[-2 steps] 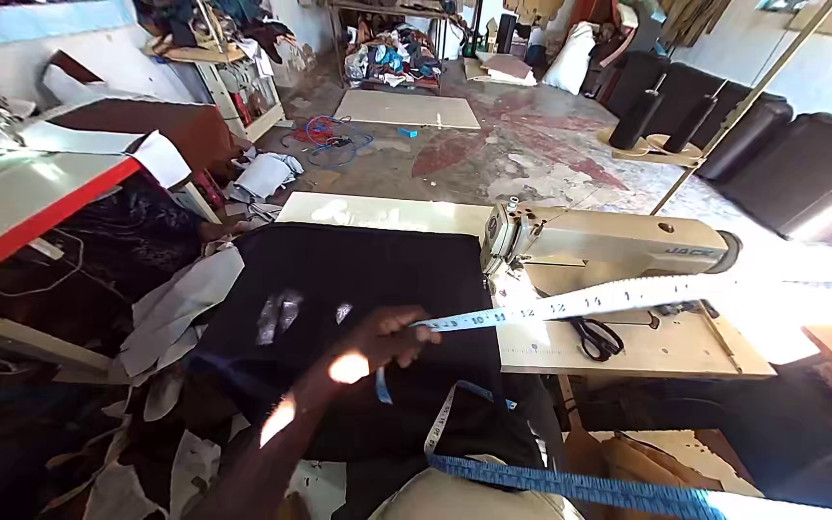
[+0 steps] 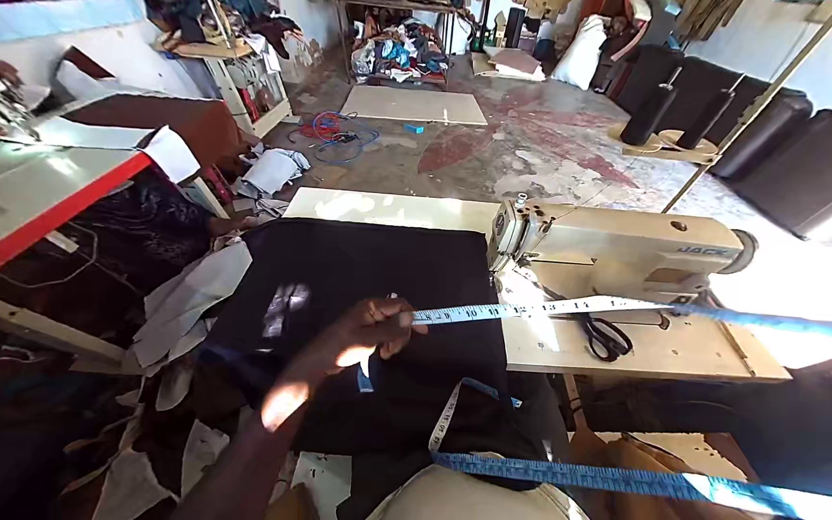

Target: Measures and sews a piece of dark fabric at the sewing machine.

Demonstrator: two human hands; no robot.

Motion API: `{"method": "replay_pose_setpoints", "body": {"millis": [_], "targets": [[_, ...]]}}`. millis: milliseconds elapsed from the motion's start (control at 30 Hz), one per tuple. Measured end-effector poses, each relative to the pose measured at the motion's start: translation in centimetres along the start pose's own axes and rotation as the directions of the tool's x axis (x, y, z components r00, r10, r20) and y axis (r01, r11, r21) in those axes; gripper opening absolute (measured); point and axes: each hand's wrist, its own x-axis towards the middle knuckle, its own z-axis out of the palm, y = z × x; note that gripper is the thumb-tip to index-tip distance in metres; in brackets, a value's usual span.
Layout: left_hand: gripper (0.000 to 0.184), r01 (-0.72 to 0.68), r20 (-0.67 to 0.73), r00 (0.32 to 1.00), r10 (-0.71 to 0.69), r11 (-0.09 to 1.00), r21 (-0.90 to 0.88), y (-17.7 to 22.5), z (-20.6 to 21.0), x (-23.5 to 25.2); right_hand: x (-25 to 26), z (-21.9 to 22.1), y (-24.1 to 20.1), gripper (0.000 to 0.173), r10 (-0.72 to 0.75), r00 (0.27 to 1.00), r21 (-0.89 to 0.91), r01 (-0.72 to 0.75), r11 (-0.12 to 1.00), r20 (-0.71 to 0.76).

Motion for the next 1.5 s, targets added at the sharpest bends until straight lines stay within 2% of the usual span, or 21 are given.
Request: {"method": "replay_pose_setpoints", "body": {"millis": [33, 67, 100, 133, 167, 200, 267, 333, 400, 467, 500, 567, 633, 700, 800, 933, 1000, 1067, 1200, 1367, 1500], "targets": [[0.03, 0.02, -0.001, 1.0, -0.02, 1.0, 0.009, 0.3, -0.7, -0.3, -1.0, -0.2, 3.5, 0.021, -0.154, 0.988, 0.149, 0.157, 0.976, -0.029], [0.031, 0.041, 0.01, 0.999, -0.042, 0.999, 0.026, 0.5, -1.3, -0.5, -1.0, -1.6, 8.3, 0.021, -0.353, 0.93, 0.237, 0.321, 0.917, 0.103], [0.032, 0.055, 0.037, 0.998, -0.057, 0.998, 0.043, 0.7, -1.7, -0.3, -0.2, -2.4, 12.7, 0.018, -0.453, 0.858, 0.284, 0.383, 0.879, 0.241], [0.032, 0.073, 0.068, 0.995, -0.077, 0.996, 0.06, 1.0, -1.9, 0.0, 0.6, -2.6, 15.1, 0.017, -0.422, 0.802, 0.272, 0.332, 0.903, 0.424], [0.032, 0.086, 0.119, 0.989, -0.094, 0.994, 0.064, 1.2, -2.0, 0.5, 0.8, -1.1, 16.2, 0.019, -0.347, 0.8, 0.205, 0.281, 0.937, 0.489], [0.032, 0.102, 0.185, 0.976, -0.113, 0.992, 0.068, 1.5, -1.9, 1.1, 0.3, 1.7, 15.8, 0.022, -0.284, 0.836, 0.112, 0.263, 0.958, 0.47], [0.032, 0.124, 0.306, 0.941, -0.145, 0.988, 0.089, 2.0, -1.2, 2.6, -0.8, 8.1, 14.1, 0.044, -0.214, 0.879, 0.045, 0.216, 0.975, 0.426], [0.033, 0.096, 0.409, 0.901, -0.144, 0.986, 0.136, 2.5, -0.5, 3.9, -1.3, 13.8, 12.9, 0.064, -0.231, 0.838, 0.084, 0.219, 0.972, 0.495], [0.032, 0.058, 0.476, 0.868, -0.141, 0.981, 0.187, 2.6, -0.2, 4.5, -1.1, 17.7, 13.4, 0.054, -0.269, 0.782, 0.24, 0.157, 0.958, 0.562], [0.031, 0.08, 0.493, 0.85, -0.188, 0.969, 0.232, 2.5, -0.7, 4.2, -0.4, 19.3, 14.2, 0.021, -0.255, 0.756, 0.43, -0.039, 0.902, 0.603], [0.031, 0.098, 0.476, 0.854, -0.212, 0.963, 0.252, 2.1, -1.2, 3.8, -0.1, 19.3, 14.7, 0.015, -0.203, 0.749, 0.434, -0.123, 0.893, 0.631], [0.031, 0.154, 0.412, 0.87, -0.271, 0.943, 0.296, 0.9, -2.7, 2.8, 0.1, 18.2, 15.7, 0.017, -0.069, 0.749, 0.363, -0.236, 0.902, 0.659], [0.032, 0.221, 0.354, 0.879, -0.319, 0.931, 0.29, -0.6, -4.3, 1.8, -0.2, 17.1, 17.2, 0.016, 0.088, 0.75, 0.341, -0.398, 0.852, 0.656], [0.032, 0.28, 0.336, 0.876, -0.345, 0.933, 0.228, -1.4, -5.5, 1.4, -0.7, 16.4, 18.8, 0.016, 0.215, 0.735, 0.334, -0.521, 0.785, 0.643], [0.03, 0.335, 0.235, 0.904, -0.358, 0.933, 0.132, -2.5, -6.0, 2.2, -2.0, 16.5, 20.5, 0.017, 0.297, 0.696, 0.34, -0.621, 0.706, 0.654], [0.022, 0.362, -0.059, 0.932, -0.359, 0.929, 0.072, -5.3, -5.6, 6.3, -4.2, 18.5, 20.9, 0.022, 0.326, 0.645, 0.339, -0.687, 0.642, 0.691], [0.022, 0.398, -0.219, 0.907, -0.361, 0.903, 0.159, -7.2, -5.1, 10.2, -4.8, 20.0, 20.9, 0.024, 0.34, 0.627, 0.351, -0.719, 0.6, 0.701], [0.028, 0.413, -0.293, 0.9, -0.324, 0.848, 0.331, -9.6, -4.8, 14.7, -5.1, 21.5, 21.4, 0.024, 0.362, 0.639, 0.386, -0.729, 0.565, 0.679], [0.03, 0.383, -0.274, 0.923, -0.269, 0.714, 0.587, -13.5, -3.7, 23.4, -3.5, 23.3, 21.7, 0.024, 0.42, 0.693, 0.389, -0.695, 0.605, 0.586], [0.025, 0.303, -0.251, 0.952, -0.174, 0.64, 0.706, -17.1, -2.6, 30.6, -0.4, 24.7, 22.8, 0.027, 0.453, 0.713, 0.415, -0.689, 0.594, 0.535], [0.021, 0.331, -0.307, 0.94, -0.149, 0.619, 0.712, -19.0, -2.6, 33.9, 1.7, 25.9, 24.1, 0.028, 0.491, 0.708, 0.457, -0.705, 0.543, 0.508]]}}
